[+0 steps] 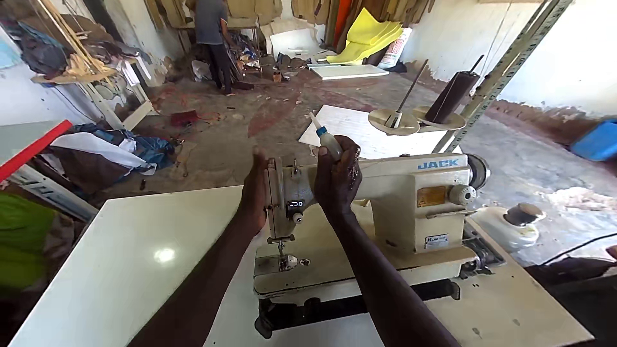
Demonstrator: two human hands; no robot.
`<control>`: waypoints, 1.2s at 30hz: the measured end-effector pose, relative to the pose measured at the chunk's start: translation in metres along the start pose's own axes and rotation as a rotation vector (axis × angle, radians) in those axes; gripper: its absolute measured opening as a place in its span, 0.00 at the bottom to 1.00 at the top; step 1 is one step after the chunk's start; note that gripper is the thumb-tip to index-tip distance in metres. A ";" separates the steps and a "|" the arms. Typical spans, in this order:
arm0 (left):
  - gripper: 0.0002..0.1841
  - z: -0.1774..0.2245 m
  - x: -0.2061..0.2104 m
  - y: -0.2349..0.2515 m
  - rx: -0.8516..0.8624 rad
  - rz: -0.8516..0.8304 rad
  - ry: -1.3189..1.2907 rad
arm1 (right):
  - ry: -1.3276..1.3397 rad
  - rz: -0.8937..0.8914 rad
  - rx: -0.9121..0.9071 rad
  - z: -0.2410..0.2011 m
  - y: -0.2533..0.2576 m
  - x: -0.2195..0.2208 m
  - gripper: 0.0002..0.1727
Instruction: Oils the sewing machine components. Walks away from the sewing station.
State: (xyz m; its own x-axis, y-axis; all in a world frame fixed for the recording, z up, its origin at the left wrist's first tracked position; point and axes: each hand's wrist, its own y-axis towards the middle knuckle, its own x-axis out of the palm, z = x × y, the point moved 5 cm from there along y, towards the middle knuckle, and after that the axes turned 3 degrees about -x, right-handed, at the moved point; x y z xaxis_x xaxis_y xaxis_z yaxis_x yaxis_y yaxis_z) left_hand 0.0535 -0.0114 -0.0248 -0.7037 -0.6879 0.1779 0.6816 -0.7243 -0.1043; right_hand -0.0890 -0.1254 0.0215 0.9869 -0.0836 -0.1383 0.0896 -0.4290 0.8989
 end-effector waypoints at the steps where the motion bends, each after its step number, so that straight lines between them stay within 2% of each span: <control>1: 0.47 -0.002 -0.004 0.001 -0.034 -0.078 -0.015 | -0.008 -0.005 0.001 0.000 0.000 0.000 0.22; 3: 0.48 -0.005 -0.013 0.005 -0.108 -0.273 0.068 | -0.022 -0.016 0.001 0.000 0.000 0.001 0.22; 5: 0.45 0.001 -0.021 0.014 -0.165 -0.398 0.186 | -0.029 -0.011 -0.005 0.001 0.000 0.002 0.21; 10: 0.24 0.027 -0.024 0.028 -0.309 -0.491 0.363 | -0.036 0.003 -0.008 -0.003 -0.002 0.000 0.20; 16: 0.25 0.047 -0.018 0.039 -0.308 -0.449 0.602 | -0.026 -0.013 -0.004 0.000 -0.001 0.002 0.21; 21: 0.18 0.053 -0.005 0.038 -0.389 -0.329 0.578 | -0.013 -0.011 0.008 0.004 0.003 0.008 0.21; 26: 0.18 0.052 -0.005 0.040 -0.386 -0.302 0.548 | 0.130 -0.013 0.057 0.010 0.006 0.011 0.22; 31: 0.21 0.048 -0.007 0.044 -0.334 -0.262 0.568 | 0.651 -0.234 0.104 0.003 0.010 -0.017 0.16; 36: 0.21 0.048 -0.007 0.044 -0.332 -0.271 0.578 | 0.608 -0.812 0.209 -0.026 -0.052 -0.064 0.13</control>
State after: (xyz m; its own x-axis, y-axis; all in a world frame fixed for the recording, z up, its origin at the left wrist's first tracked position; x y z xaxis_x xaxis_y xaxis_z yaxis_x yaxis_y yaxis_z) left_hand 0.0981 -0.0364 0.0163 -0.8955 -0.3308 -0.2977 0.4360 -0.7858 -0.4386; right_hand -0.1532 -0.0738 -0.0055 0.5462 0.7438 -0.3852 0.7906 -0.3057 0.5306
